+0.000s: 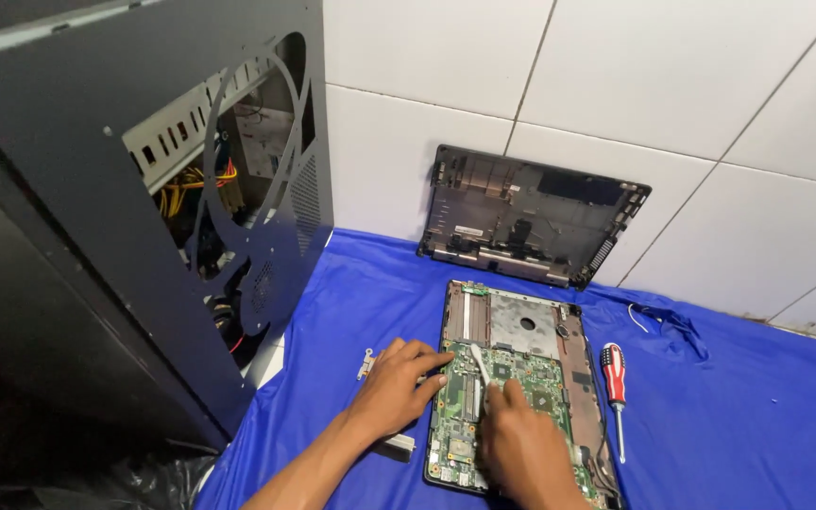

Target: Cleaning a laptop motherboard by brushing away dust with a small brush.

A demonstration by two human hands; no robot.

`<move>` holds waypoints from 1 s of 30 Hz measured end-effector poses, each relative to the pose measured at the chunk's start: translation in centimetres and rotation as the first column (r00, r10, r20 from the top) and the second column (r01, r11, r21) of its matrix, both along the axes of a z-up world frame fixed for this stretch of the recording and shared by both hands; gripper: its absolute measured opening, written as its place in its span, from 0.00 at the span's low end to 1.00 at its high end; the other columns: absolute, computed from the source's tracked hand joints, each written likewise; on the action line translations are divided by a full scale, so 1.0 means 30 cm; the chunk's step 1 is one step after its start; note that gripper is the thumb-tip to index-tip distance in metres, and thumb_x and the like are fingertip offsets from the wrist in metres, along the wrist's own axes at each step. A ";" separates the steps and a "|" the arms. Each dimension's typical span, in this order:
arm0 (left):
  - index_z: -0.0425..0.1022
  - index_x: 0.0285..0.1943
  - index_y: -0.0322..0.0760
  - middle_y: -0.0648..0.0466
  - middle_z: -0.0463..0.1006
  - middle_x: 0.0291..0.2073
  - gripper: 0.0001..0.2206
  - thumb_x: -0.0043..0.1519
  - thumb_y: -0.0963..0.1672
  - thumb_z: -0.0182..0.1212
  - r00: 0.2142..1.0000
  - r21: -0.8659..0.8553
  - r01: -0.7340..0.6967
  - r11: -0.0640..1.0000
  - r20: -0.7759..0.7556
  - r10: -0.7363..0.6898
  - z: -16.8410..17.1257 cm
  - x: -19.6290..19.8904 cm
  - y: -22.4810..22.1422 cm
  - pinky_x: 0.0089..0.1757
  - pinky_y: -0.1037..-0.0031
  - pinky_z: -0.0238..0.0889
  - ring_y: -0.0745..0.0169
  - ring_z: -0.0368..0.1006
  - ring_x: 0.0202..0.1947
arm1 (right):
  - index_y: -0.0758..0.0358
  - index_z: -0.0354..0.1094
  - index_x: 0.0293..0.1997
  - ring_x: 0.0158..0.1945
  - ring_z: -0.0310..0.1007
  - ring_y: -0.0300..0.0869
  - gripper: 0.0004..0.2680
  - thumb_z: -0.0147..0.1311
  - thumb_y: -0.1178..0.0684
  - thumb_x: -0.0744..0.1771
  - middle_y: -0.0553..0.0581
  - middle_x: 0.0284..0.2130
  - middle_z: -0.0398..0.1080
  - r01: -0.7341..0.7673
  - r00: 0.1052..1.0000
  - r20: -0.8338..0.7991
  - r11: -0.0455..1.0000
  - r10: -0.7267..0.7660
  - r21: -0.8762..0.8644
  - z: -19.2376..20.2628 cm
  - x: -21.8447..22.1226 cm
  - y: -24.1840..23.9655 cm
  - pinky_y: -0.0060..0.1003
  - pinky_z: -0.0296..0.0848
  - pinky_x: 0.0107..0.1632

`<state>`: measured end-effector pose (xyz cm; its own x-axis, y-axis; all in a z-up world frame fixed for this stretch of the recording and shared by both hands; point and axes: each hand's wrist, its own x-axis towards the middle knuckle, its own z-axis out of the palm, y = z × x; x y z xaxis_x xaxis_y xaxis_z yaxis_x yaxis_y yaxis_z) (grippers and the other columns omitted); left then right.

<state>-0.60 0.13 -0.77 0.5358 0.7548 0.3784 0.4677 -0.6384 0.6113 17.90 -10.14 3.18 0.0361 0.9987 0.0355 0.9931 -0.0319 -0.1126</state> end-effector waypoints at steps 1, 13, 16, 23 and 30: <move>0.77 0.65 0.43 0.55 0.78 0.47 0.17 0.67 0.47 0.59 1.000 0.005 0.004 1.000 -0.003 -0.004 0.004 -0.002 -0.003 0.49 0.59 0.62 0.51 0.67 0.46 | 0.60 0.60 0.57 0.29 0.80 0.61 0.12 0.45 0.52 0.68 0.59 0.47 0.64 0.004 1.000 -0.003 1.000 -0.004 0.005 0.000 0.005 -0.003 0.57 0.80 0.28; 0.75 0.67 0.44 0.54 0.77 0.48 0.18 0.67 0.46 0.58 1.000 -0.004 0.011 1.000 -0.021 -0.011 0.041 -0.010 -0.022 0.49 0.59 0.62 0.52 0.67 0.46 | 0.60 0.60 0.58 0.27 0.79 0.64 0.12 0.47 0.52 0.68 0.59 0.43 0.65 -0.082 0.996 -0.016 0.990 0.085 0.116 -0.013 0.039 -0.024 0.61 0.78 0.26; 0.76 0.66 0.44 0.54 0.77 0.48 0.18 0.67 0.47 0.56 1.000 0.006 0.026 1.000 -0.004 -0.026 0.025 -0.010 0.000 0.48 0.58 0.62 0.50 0.68 0.46 | 0.56 0.60 0.61 0.26 0.78 0.55 0.14 0.47 0.48 0.69 0.58 0.41 0.65 -0.127 0.990 -0.052 0.990 0.130 0.059 -0.018 0.091 -0.051 0.54 0.79 0.32; 0.75 0.67 0.45 0.55 0.77 0.48 0.18 0.68 0.47 0.56 0.999 0.000 0.018 1.000 -0.029 -0.018 0.006 -0.004 -0.006 0.48 0.59 0.61 0.52 0.66 0.46 | 0.27 0.74 0.58 0.40 0.77 0.35 0.19 0.58 0.53 0.63 0.38 0.43 0.73 -0.017 0.967 -0.254 0.999 0.008 -0.033 0.065 0.383 0.002 0.33 0.73 0.45; 0.74 0.68 0.45 0.54 0.77 0.49 0.19 0.68 0.47 0.55 1.000 -0.049 0.017 0.999 -0.022 -0.018 0.033 -0.004 -0.016 0.49 0.61 0.62 0.54 0.66 0.47 | 0.47 0.82 0.42 0.27 0.71 0.33 0.08 0.55 0.49 0.65 0.46 0.32 0.75 -0.299 0.834 -0.382 0.908 0.398 0.293 -0.020 0.440 0.083 0.28 0.75 0.27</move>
<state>-0.73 -0.36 0.21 0.5568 0.7626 0.3291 0.4705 -0.6161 0.6317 31.08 -7.67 2.59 -0.2523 0.9167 0.3099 0.7855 0.3811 -0.4876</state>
